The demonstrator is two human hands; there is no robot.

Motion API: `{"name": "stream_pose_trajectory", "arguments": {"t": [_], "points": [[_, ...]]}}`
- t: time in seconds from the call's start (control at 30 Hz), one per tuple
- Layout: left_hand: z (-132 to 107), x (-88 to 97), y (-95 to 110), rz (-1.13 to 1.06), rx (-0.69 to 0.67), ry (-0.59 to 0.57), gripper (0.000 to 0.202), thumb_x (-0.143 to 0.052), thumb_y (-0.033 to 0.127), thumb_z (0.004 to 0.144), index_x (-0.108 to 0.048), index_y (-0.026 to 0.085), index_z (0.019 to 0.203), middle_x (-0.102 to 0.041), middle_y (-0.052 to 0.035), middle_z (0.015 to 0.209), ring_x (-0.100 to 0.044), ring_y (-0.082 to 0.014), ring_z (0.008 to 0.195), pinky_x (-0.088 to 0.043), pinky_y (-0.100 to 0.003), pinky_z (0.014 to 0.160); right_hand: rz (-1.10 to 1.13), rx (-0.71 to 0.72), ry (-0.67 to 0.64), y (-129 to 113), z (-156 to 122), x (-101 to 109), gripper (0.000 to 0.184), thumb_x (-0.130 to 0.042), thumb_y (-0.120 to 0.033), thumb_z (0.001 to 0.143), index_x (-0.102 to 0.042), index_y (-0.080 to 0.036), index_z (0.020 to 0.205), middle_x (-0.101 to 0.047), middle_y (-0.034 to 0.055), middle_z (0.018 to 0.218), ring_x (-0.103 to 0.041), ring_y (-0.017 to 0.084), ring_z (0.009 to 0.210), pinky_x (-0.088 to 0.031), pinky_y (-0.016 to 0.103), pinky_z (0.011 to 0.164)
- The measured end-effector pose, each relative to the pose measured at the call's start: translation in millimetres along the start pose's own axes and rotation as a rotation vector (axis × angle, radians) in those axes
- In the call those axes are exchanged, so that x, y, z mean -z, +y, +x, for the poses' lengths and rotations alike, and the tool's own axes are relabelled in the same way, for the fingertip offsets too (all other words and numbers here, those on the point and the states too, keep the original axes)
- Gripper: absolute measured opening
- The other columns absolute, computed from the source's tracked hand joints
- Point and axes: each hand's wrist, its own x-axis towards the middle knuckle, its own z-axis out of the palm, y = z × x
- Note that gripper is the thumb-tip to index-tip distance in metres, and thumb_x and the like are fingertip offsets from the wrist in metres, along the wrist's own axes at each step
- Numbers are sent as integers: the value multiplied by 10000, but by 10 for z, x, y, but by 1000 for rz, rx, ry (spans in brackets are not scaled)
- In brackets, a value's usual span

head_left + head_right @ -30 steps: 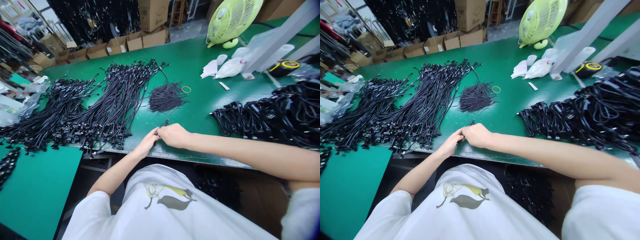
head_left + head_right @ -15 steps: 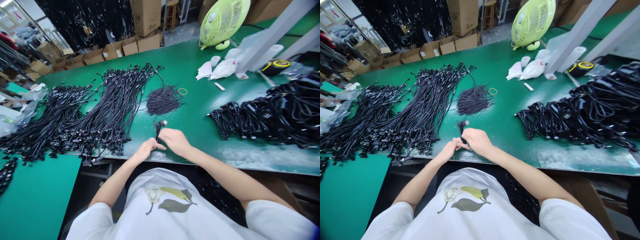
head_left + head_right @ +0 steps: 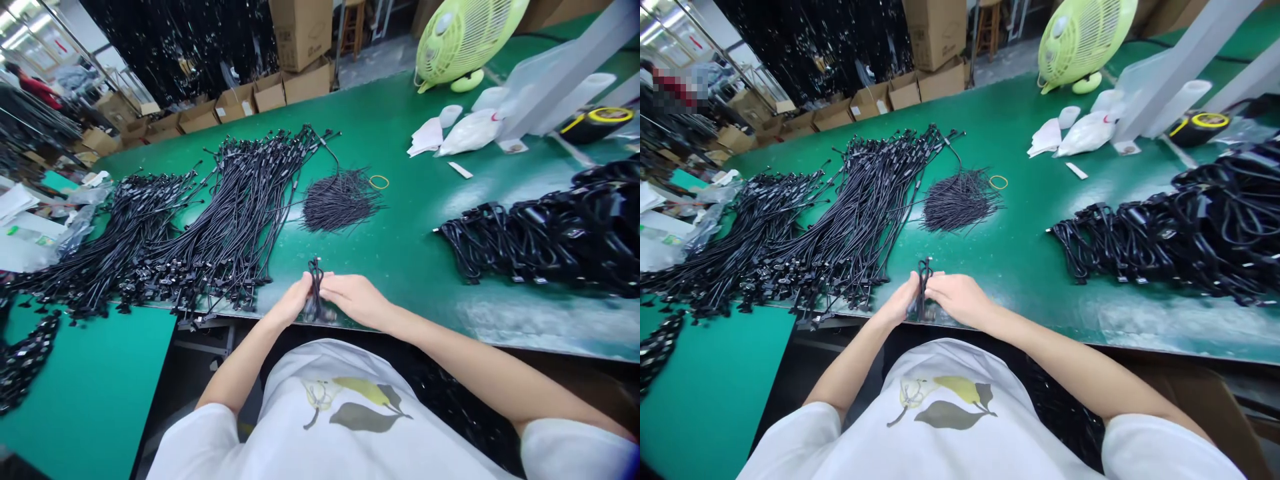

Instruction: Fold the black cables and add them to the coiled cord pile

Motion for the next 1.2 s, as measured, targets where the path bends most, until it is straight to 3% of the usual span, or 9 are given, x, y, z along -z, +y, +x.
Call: {"name": "stream_pose_trajectory", "arguments": {"t": [0.1,0.23,0.3,0.4,0.47,0.53,0.77,1.03,1.2], "points": [[-36,27,91,53,-136,-56,520,-560,563,862,-646,191,1215,-609,-111,1283,-488,-267,1243,-325,-369,1077,359,-162,-124,17,-24,-157,394,-501,-490,849,-562,-167,631,-513,-1,586,-408,100,531,-289,232,530],[-84,-18,139,42,-191,-27,426,-548,486,898,-643,189,1188,-595,-109,1316,-494,-247,1257,-294,-374,1114,788,-399,-156,110,-25,-225,471,-549,-636,770,-517,-174,684,-354,-69,527,-162,49,421,-161,222,418],[-62,-42,107,-65,-180,48,400,-523,486,911,-657,161,1102,-650,-122,1201,-581,-228,1124,-379,-366,1042,635,-350,-133,97,-34,-129,436,-535,-594,807,-551,-171,702,-420,-42,551,-250,62,428,-222,223,430],[-12,-61,78,-218,-131,188,380,-532,500,901,-618,147,1013,-683,-69,894,-615,-132,718,-488,-277,732,159,-196,157,-8,-30,112,324,-509,-457,869,-611,-178,741,-581,30,707,-501,128,624,-379,249,572],[1,-85,89,-254,-71,140,357,-554,487,890,-577,152,1011,-606,12,683,-480,-69,494,-405,-209,524,41,-119,362,-98,6,240,229,-535,-388,862,-632,-191,925,-634,58,903,-572,161,789,-433,267,674],[-10,-126,112,-244,-21,16,333,-603,450,865,-554,153,1008,-552,52,614,-395,-43,420,-321,-186,444,107,-96,330,-168,59,293,268,-566,-366,837,-602,-190,1036,-636,59,947,-596,162,795,-456,269,678],[-94,-177,152,-256,107,-60,400,-715,439,760,-546,129,947,-624,-3,706,-499,-55,457,-353,-191,433,459,-153,-130,-160,106,228,221,-465,-340,872,-548,-176,994,-581,-32,627,-571,137,563,-466,275,609],[-13,-262,12,-348,120,-15,468,-697,530,763,-561,129,960,-650,-39,783,-653,-139,658,-521,-260,628,-78,-137,326,58,151,6,270,-383,-181,859,-604,-167,1014,-650,46,812,-588,158,702,-436,264,673],[-105,-270,52,-553,139,-74,400,-654,496,823,-603,124,960,-429,64,596,-458,-70,462,-490,-242,507,-190,-28,381,138,169,-29,322,-387,-201,903,-614,-172,1129,-697,75,1004,-642,172,852,-463,264,767]]}}
